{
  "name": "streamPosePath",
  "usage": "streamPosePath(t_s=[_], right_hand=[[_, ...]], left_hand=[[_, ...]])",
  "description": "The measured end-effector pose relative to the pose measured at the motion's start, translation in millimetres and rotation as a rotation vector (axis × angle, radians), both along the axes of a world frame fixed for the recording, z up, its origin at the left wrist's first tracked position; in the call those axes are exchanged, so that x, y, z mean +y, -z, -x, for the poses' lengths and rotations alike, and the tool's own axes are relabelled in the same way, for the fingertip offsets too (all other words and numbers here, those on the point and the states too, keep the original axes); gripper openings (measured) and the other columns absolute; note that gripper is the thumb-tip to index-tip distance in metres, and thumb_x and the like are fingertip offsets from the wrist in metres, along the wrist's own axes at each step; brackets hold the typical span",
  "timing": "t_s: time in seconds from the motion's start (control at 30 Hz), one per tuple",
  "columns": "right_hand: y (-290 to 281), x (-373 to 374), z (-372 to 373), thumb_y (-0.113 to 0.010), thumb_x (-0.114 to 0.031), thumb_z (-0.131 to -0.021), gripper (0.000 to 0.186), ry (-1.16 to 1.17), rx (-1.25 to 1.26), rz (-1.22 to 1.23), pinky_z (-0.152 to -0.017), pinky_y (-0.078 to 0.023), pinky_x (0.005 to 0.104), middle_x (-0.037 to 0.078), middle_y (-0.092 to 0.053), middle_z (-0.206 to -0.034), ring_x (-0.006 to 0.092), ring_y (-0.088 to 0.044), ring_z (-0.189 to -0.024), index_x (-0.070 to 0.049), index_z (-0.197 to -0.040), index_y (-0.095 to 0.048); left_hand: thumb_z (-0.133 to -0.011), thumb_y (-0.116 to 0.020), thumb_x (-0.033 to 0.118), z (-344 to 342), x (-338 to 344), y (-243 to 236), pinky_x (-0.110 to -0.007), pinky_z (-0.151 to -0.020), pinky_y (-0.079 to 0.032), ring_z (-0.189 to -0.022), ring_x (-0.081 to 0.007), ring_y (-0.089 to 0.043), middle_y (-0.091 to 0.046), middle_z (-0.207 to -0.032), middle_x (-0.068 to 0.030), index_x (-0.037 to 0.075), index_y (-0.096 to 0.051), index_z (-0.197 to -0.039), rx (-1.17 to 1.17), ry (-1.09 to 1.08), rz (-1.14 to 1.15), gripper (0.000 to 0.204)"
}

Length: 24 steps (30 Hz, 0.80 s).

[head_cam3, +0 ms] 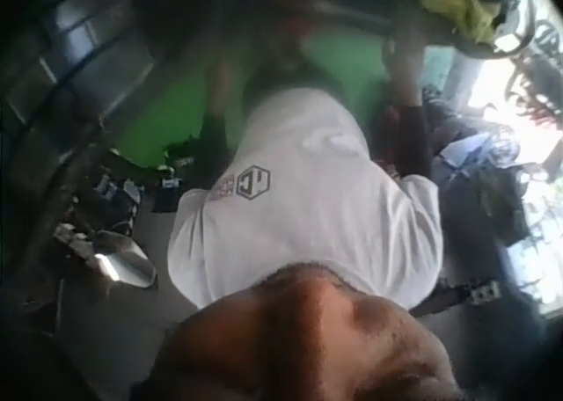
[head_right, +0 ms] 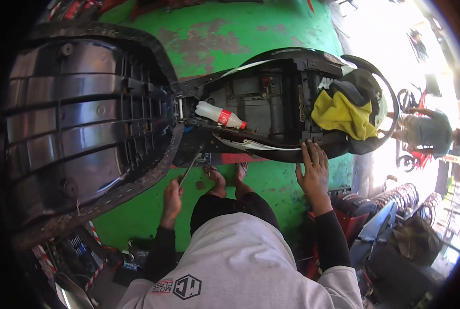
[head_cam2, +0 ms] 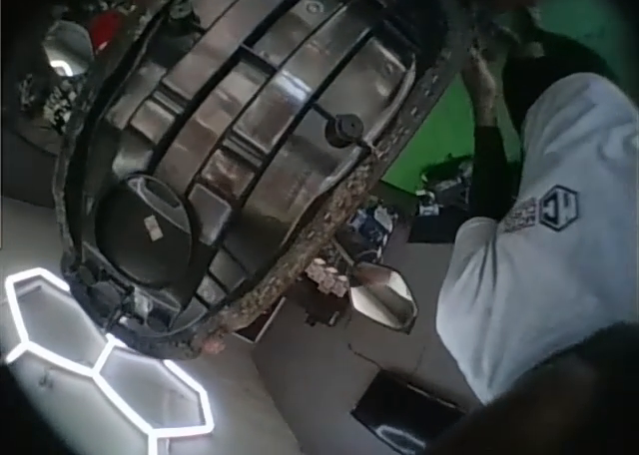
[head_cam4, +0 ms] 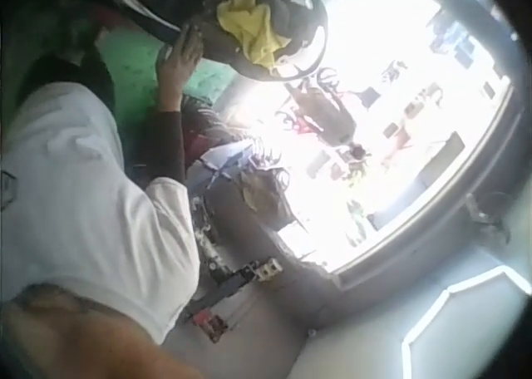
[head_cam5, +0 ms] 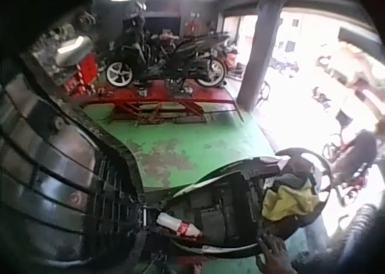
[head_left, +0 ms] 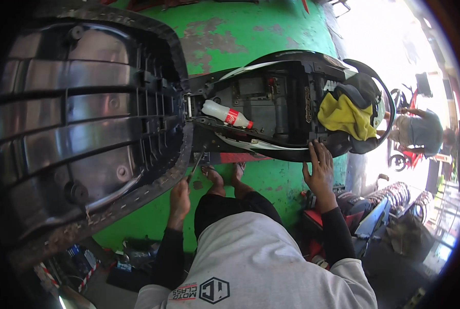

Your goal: The recorder is using tools to work on the battery or electrical area under the seat of a motorcycle.

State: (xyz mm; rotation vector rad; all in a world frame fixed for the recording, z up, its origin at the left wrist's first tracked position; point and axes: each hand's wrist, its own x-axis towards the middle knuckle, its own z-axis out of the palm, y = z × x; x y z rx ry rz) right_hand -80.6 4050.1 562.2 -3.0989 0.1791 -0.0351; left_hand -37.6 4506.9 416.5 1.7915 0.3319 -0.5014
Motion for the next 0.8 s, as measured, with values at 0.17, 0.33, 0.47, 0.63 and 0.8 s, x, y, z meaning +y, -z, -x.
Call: streamPosePath(t_s=[0.17,0.33,0.47,0.63,0.8], right_hand=[[8.3,-8.8,19.5,-0.068,-0.014,-0.086,0.047,-0.083,0.020,-0.046,-0.118,-0.036,0.0508,0.016,-0.049,-0.152,0.0351,-0.047,-0.140,-0.006,-0.133,-0.063],[-3.5,-1.1,5.0,-0.071,-0.018,-0.088,0.039,0.016,-0.111,-0.058,-0.119,-0.034,0.0526,0.017,-0.052,-0.146,0.0378,-0.050,-0.136,-0.005,-0.124,-0.064],[-8.3,-20.2,-25.3,-0.074,-0.027,-0.089,0.043,0.120,-0.232,-0.086,-0.116,-0.038,0.0510,0.016,-0.058,-0.134,0.0395,-0.054,-0.126,-0.005,-0.124,-0.064],[-11.8,-49.9,-30.2,-0.079,-0.029,-0.086,0.046,0.084,-0.097,-0.199,-0.109,-0.043,0.0502,0.015,-0.059,-0.130,0.0378,-0.055,-0.122,-0.008,-0.124,-0.067],[4.3,-57.5,-12.0,-0.082,-0.030,-0.082,0.050,-0.100,-0.226,-0.127,-0.105,-0.045,0.0488,0.010,-0.058,-0.133,0.0353,-0.054,-0.123,-0.024,-0.130,-0.071]], left_hand=[[-0.097,-0.065,0.006,-18.6,2.5,-145.6,-0.032,-0.060,-0.049,-0.070,-0.0129,-0.065,-0.073,-0.088,-0.0085,-0.002,-0.070,-0.110,-0.106,0.318,-0.097,0.016],[-0.090,-0.074,0.002,-36.7,-21.6,-219.7,-0.037,-0.060,-0.055,-0.070,-0.0233,-0.071,-0.075,-0.091,-0.0122,-0.002,-0.070,-0.109,-0.414,0.536,-0.058,0.020],[-0.084,-0.080,0.004,-68.5,-67.2,-253.8,-0.038,-0.062,-0.056,-0.072,-0.0297,-0.071,-0.071,-0.086,-0.0140,0.000,-0.071,-0.109,-0.757,0.731,-0.116,0.027],[-0.084,-0.077,0.001,-86.6,-105.8,-274.1,-0.038,-0.067,-0.056,-0.077,-0.0313,-0.072,-0.073,-0.090,-0.0163,-0.002,-0.071,-0.109,-0.865,0.835,-0.164,0.026],[-0.083,-0.077,0.000,-80.2,-125.0,-278.5,-0.040,-0.070,-0.055,-0.078,-0.0324,-0.071,-0.073,-0.090,-0.0160,-0.002,-0.072,-0.103,-0.809,0.826,-0.292,0.021]])
